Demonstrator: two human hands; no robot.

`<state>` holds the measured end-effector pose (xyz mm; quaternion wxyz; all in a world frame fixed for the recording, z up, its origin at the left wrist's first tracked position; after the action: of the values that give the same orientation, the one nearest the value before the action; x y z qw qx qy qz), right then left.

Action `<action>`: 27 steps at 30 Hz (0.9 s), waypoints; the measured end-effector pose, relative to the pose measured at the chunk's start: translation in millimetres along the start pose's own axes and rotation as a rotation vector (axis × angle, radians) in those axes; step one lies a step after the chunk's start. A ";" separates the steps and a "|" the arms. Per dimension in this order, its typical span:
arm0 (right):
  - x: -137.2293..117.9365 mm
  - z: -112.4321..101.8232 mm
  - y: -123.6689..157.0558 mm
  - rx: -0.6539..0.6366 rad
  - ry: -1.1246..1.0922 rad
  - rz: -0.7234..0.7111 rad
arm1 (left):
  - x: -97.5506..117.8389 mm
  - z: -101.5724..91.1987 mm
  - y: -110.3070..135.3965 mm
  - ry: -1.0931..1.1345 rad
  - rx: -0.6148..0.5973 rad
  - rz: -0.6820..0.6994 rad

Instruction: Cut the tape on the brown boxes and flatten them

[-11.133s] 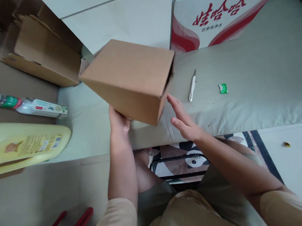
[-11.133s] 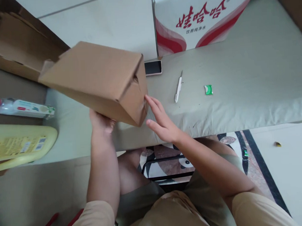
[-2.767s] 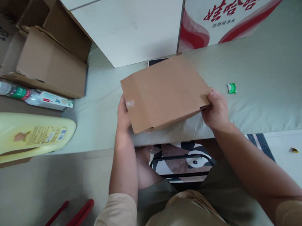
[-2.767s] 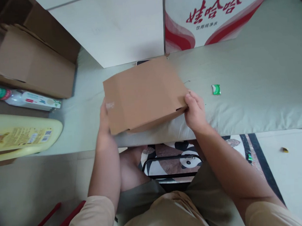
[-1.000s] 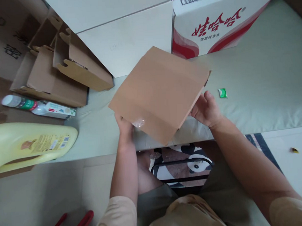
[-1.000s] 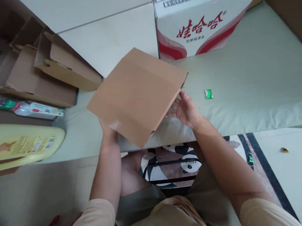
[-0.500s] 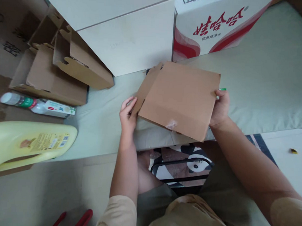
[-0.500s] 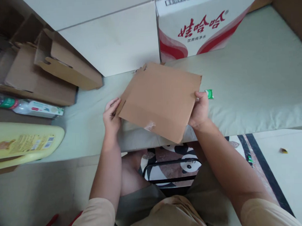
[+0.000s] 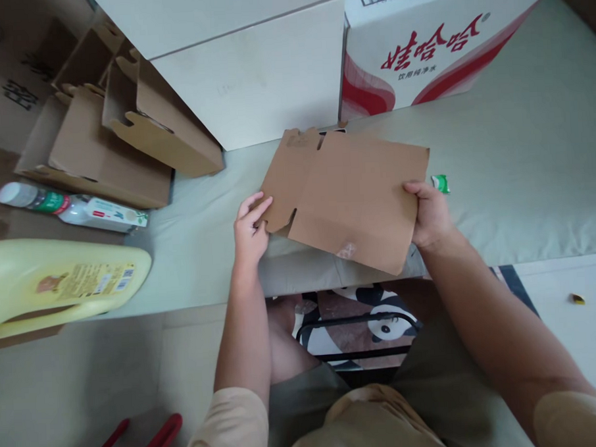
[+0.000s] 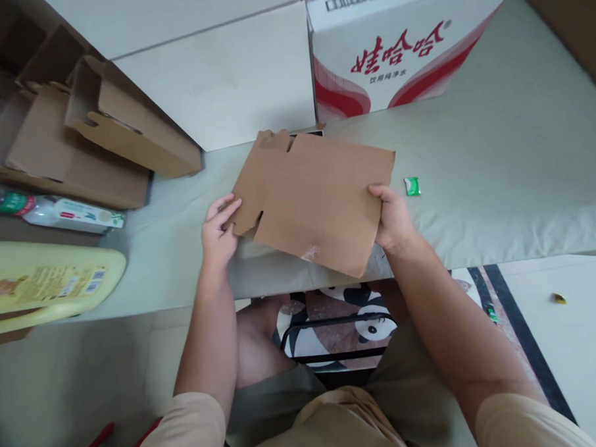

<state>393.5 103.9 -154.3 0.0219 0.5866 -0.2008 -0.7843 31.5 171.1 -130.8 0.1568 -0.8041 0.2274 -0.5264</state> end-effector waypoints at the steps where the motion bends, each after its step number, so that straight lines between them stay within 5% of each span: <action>1: 0.9 -4.3 -2.5 0.018 -0.018 0.007 | 1.0 1.8 0.4 0.043 -0.050 -0.014; 4: 4.3 -13.2 -8.2 0.049 -0.053 0.038 | 3.6 7.8 3.3 0.288 -0.169 -0.104; 9: 4.6 -5.3 -2.5 0.040 -0.107 0.042 | -7.6 -5.0 6.1 0.426 0.143 -0.313; 12: -1.5 2.6 6.6 0.077 -0.158 0.002 | -13.4 0.7 10.0 0.443 0.163 -0.427; 21: -0.5 33.1 28.3 -0.099 -0.009 0.054 | -17.5 -21.0 21.5 0.424 0.275 -0.400; 24: -3.3 28.3 37.1 -0.037 -0.041 0.055 | -20.4 -19.2 25.0 0.462 0.291 -0.460; 27: -15.0 -1.7 53.2 0.165 -0.095 -0.019 | -18.2 -10.8 24.3 0.571 0.293 -0.532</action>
<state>389.0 58.6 -122.8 -0.0436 0.5503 -0.2598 -0.7923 10.5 160.0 -152.5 0.0587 -0.6258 -0.0314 -0.7771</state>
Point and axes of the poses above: each hand's wrist, its own y-axis away from the middle knuckle, its own z-axis out of the palm, x = y × z, the point moved 7 cm from there along -y, towards the middle knuckle, and after that the axes turned 12 degrees about z, right-handed, at the moved point
